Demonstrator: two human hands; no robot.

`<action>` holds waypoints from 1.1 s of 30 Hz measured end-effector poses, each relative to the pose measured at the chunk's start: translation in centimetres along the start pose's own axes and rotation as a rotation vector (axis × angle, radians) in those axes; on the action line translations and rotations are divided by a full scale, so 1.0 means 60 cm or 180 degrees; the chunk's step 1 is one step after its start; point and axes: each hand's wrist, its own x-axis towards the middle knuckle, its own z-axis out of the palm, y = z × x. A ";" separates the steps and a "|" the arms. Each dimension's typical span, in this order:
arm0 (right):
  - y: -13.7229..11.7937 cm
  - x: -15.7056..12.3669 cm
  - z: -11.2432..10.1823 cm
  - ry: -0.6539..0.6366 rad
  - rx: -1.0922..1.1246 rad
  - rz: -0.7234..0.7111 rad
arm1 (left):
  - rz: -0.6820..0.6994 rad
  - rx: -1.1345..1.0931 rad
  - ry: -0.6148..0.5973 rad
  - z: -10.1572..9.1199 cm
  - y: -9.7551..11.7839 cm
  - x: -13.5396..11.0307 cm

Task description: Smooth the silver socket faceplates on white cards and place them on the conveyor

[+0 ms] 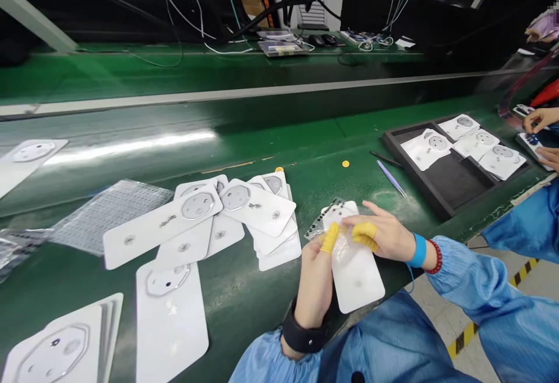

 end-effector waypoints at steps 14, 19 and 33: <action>0.013 0.058 -0.078 0.0783 0.0809 0.1158 | 0.0631 0.0326 0.0918 -0.025 0.047 -0.135; -0.092 0.091 -0.080 0.0754 0.1010 0.0475 | 0.0456 0.0497 0.0472 0.005 0.035 -0.148; -0.111 0.058 -0.085 0.0407 0.0398 0.0267 | 0.0325 0.0303 0.0483 0.022 0.023 -0.178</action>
